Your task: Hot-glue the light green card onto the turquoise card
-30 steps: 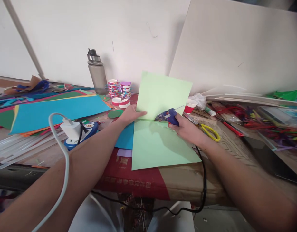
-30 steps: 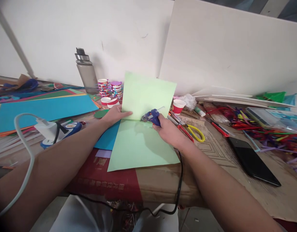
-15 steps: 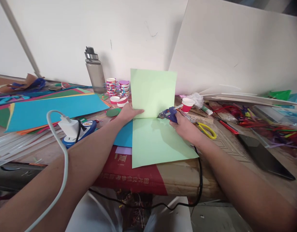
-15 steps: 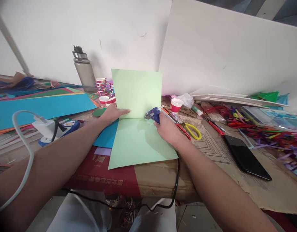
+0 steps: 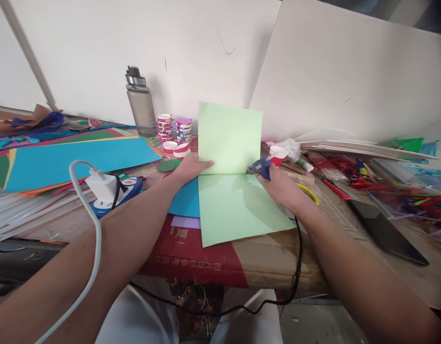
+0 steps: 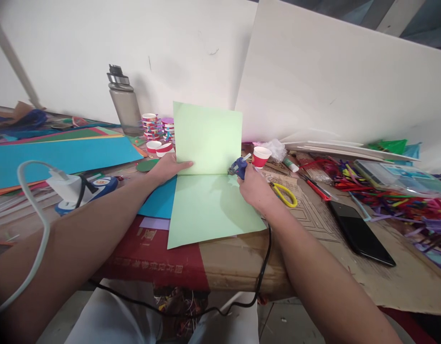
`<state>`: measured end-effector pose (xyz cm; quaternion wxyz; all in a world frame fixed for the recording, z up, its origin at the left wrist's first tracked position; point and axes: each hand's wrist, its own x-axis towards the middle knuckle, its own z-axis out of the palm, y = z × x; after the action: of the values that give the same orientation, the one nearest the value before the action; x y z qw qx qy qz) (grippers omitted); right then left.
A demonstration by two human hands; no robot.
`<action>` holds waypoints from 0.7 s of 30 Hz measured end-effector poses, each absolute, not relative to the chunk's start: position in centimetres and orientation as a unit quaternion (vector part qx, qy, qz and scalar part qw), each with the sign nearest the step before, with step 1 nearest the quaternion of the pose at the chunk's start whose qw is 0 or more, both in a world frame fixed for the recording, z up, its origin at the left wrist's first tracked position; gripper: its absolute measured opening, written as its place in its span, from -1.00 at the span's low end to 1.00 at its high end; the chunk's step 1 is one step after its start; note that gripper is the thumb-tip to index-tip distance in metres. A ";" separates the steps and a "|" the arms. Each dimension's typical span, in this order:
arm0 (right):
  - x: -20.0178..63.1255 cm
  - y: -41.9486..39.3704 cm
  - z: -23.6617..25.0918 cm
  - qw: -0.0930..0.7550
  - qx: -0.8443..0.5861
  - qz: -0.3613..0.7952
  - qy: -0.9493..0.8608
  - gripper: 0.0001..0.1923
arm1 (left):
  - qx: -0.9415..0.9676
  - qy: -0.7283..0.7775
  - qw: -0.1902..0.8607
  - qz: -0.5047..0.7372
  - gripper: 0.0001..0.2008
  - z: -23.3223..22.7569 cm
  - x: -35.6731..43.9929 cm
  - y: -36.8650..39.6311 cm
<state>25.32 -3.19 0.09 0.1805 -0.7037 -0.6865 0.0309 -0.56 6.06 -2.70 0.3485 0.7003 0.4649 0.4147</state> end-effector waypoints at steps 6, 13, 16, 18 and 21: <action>24.7 -2.8 -0.5 0.203 -0.657 0.048 -0.724 -0.74 | 0.702 0.484 0.337 0.400 -0.55 -2.7 -0.6 6.3; 25.4 -3.5 1.0 0.158 -0.724 0.033 -0.671 -0.60 | 0.697 0.463 0.358 0.414 -0.51 -2.7 -0.7 6.2; 25.6 -3.5 1.1 0.157 -0.727 0.021 -0.668 -0.56 | 0.689 0.467 0.369 0.412 -0.52 -2.7 -0.7 6.1; 25.5 -3.5 1.0 0.158 -0.730 0.012 -0.664 -0.55 | 0.691 0.469 0.368 0.409 -0.52 -2.7 -0.6 6.2; 25.4 -3.4 0.8 0.155 -0.733 0.007 -0.662 -0.56 | 0.698 0.470 0.355 0.408 -0.53 -2.7 -0.6 6.2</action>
<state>25.44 -3.41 0.81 0.1554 -0.7333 -0.6618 0.0065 -0.65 6.18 -2.67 0.3554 0.6978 0.4698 0.4075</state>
